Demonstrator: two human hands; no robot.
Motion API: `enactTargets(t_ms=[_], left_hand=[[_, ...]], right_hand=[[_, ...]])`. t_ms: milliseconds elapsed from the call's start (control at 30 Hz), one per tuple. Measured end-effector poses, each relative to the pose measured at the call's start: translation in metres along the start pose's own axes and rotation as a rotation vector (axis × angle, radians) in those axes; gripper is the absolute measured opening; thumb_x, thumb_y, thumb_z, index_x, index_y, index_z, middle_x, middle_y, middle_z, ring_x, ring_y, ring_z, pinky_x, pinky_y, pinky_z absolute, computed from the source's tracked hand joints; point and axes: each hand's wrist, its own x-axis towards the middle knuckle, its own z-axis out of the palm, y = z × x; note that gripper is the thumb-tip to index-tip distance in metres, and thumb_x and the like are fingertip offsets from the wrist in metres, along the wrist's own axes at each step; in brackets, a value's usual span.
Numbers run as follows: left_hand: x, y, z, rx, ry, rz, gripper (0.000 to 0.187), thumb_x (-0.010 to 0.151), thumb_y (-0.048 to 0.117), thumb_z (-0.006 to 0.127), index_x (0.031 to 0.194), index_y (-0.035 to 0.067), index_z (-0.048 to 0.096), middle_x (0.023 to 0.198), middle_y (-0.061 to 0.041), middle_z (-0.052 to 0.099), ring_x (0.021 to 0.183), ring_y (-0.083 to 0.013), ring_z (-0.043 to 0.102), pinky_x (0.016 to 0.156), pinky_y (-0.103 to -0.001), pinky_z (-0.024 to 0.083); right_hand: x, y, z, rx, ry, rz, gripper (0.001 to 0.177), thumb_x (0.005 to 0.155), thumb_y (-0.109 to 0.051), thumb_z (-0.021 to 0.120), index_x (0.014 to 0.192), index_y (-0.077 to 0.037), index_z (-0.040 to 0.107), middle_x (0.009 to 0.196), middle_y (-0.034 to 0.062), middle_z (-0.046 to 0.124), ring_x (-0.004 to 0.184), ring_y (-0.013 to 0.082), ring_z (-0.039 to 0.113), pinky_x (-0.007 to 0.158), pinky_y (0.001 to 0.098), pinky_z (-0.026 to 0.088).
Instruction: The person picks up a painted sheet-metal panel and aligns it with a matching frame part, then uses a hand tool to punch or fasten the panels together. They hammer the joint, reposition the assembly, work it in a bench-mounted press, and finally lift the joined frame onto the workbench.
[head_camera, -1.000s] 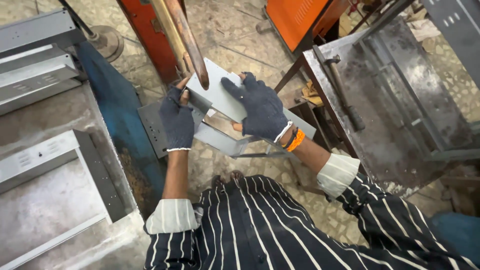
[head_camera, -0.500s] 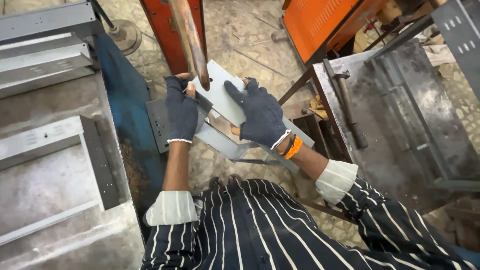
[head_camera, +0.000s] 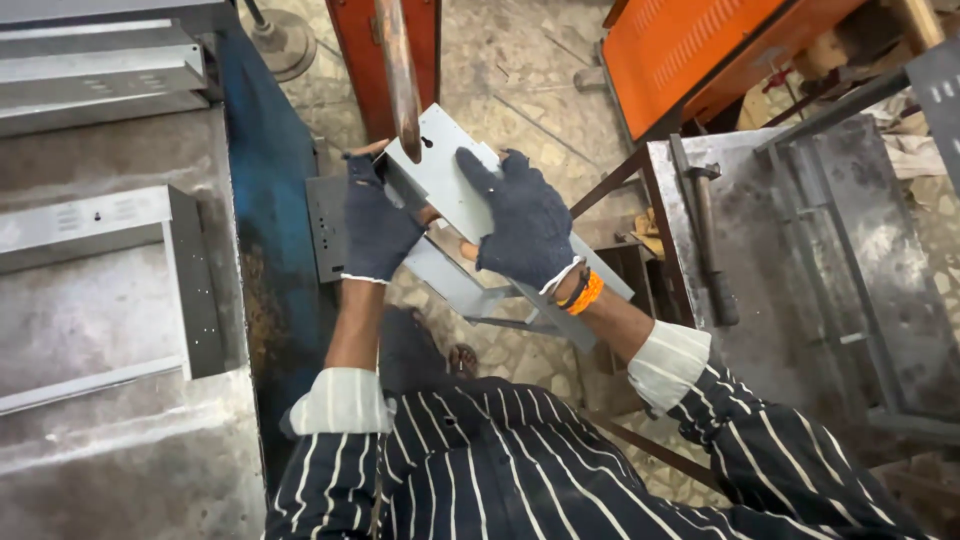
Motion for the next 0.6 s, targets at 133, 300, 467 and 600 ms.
enactTargets(t_ms=[133, 300, 467, 600], left_hand=[[-0.014, 0.003, 0.020, 0.069, 0.136, -0.114, 0.068, 0.071, 0.013, 0.090, 0.127, 0.005, 0.052, 0.117, -0.013, 0.064, 0.109, -0.0240, 0.066, 0.098, -0.037, 0.054], [-0.020, -0.019, 0.034, 0.244, 0.240, -0.144, 0.040, 0.094, 0.002, 0.073, 0.131, 0.007, 0.059, 0.121, -0.012, 0.066, 0.115, -0.0246, 0.067, 0.103, -0.035, 0.052], [-0.005, -0.001, 0.035, 0.199, 0.308, -0.083, 0.050, 0.076, 0.006, 0.084, 0.119, 0.005, 0.059, 0.111, -0.015, 0.067, 0.105, -0.0296, 0.067, 0.095, -0.036, 0.052], [-0.014, -0.037, 0.040, 0.210, 0.310, -0.232, 0.036, 0.094, 0.006, 0.077, 0.126, 0.009, 0.062, 0.117, -0.009, 0.071, 0.110, -0.0239, 0.072, 0.097, -0.034, 0.054]], right_hand=[[-0.011, 0.003, -0.001, -0.058, -0.028, -0.023, 0.101, 0.053, -0.037, 0.086, 0.147, -0.022, 0.053, 0.132, 0.0297, 0.053, 0.103, 0.0446, 0.061, 0.086, 0.0497, 0.052], [-0.018, 0.008, -0.006, -0.012, 0.017, -0.050, 0.100, 0.056, -0.038, 0.085, 0.149, -0.019, 0.053, 0.133, 0.0281, 0.053, 0.112, 0.0447, 0.059, 0.093, 0.0497, 0.050], [-0.016, 0.010, -0.006, -0.040, 0.046, -0.070, 0.100, 0.057, -0.040, 0.086, 0.149, -0.020, 0.053, 0.134, 0.0276, 0.054, 0.114, 0.0444, 0.060, 0.094, 0.0492, 0.051], [-0.012, 0.009, 0.006, -0.092, 0.077, -0.074, 0.099, 0.056, -0.041, 0.088, 0.148, -0.020, 0.055, 0.135, 0.0308, 0.052, 0.108, 0.0445, 0.060, 0.091, 0.0485, 0.051]])
